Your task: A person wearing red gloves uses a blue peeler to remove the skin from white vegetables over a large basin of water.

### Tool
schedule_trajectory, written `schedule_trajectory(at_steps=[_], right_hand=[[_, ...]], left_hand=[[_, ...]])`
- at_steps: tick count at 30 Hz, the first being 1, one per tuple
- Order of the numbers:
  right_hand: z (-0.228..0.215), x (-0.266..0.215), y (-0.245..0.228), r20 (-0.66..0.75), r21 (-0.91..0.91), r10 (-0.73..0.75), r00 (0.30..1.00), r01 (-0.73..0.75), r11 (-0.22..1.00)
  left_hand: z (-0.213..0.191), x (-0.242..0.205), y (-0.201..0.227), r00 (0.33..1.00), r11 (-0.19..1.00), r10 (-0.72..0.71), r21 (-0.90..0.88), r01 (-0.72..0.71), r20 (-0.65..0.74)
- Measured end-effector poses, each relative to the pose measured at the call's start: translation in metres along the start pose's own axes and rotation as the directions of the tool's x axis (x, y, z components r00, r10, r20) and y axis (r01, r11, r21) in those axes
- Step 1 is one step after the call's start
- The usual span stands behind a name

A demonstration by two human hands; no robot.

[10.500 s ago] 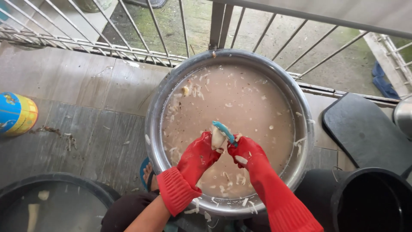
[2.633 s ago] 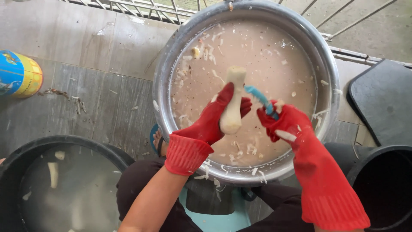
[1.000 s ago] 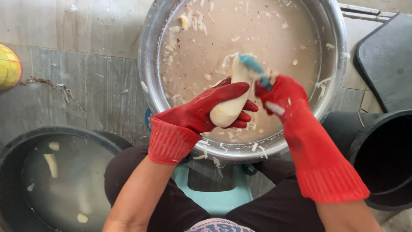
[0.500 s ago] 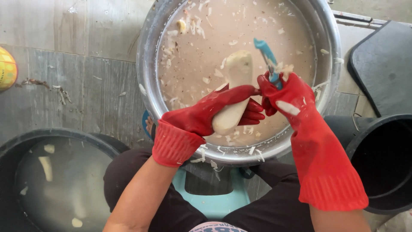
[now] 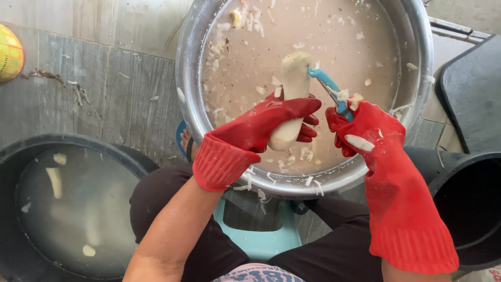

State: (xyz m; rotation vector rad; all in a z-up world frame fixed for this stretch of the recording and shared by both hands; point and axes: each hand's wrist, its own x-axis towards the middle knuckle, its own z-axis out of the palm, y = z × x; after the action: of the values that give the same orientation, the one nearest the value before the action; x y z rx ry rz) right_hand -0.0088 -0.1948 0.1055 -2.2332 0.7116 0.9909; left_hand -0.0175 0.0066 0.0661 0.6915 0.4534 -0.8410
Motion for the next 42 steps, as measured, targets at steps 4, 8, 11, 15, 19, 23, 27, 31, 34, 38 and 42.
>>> schedule_trajectory(at_steps=[4, 8, 11, 15, 19, 23, 27, 31, 34, 38, 42], right_hand=[[0.000, -0.010, -0.010, 0.021, 0.088, 0.046, 0.999, -0.048, 0.995], [-0.001, -0.036, -0.030, -0.001, 0.040, 0.166, 0.986, -0.166, 0.985], [0.034, -0.011, -0.013, -0.093, 0.373, 0.314, 0.945, -0.260, 0.891], [0.042, 0.074, 0.054, 0.091, -0.606, -0.045, 0.995, 0.092, 0.790], [0.000, 0.045, 0.026, -0.005, -0.264, -0.116, 0.993, 0.111, 0.958], [0.002, 0.041, 0.024, 0.003, -0.270, -0.114, 0.993, 0.111, 0.957], [0.016, 0.033, 0.014, 0.013, -0.273, -0.091, 0.996, 0.091, 0.958], [0.021, 0.026, 0.011, 0.021, -0.286, -0.077, 0.997, 0.080, 0.955], [0.028, 0.023, 0.005, 0.034, -0.303, -0.074, 0.997, 0.081, 0.950], [0.037, -0.002, 0.020, 0.052, -0.316, -0.070, 0.996, 0.083, 0.945], [0.040, -0.016, 0.027, 0.061, -0.332, -0.053, 0.997, 0.071, 0.941]], left_hand=[[0.061, -0.046, 0.040, 0.955, 0.941, -0.041, 0.310, 0.136, -0.294], [0.018, 0.007, 0.000, 0.875, 0.790, 0.062, 0.560, 0.252, -0.481], [-0.003, 0.019, -0.034, 0.805, 0.478, 0.575, 0.738, -0.475, 0.146], [0.048, -0.013, 0.001, 0.963, 0.380, 0.206, 0.921, 0.084, -0.172], [0.039, -0.023, 0.013, 0.960, 0.974, 0.133, 0.214, -0.079, -0.248], [0.035, -0.024, 0.014, 0.938, 0.964, 0.134, 0.262, -0.049, -0.318], [0.020, -0.001, -0.015, 0.962, 0.947, 0.102, 0.321, -0.016, -0.253], [0.034, -0.010, -0.010, 0.953, 0.947, 0.110, 0.320, -0.015, -0.282], [0.034, -0.017, 0.007, 0.972, 0.912, 0.006, 0.400, 0.092, -0.237], [0.016, -0.010, -0.005, 0.974, 0.899, -0.054, 0.414, 0.143, -0.221], [0.014, -0.025, -0.008, 0.984, 0.834, 0.061, 0.551, 0.042, -0.167]])
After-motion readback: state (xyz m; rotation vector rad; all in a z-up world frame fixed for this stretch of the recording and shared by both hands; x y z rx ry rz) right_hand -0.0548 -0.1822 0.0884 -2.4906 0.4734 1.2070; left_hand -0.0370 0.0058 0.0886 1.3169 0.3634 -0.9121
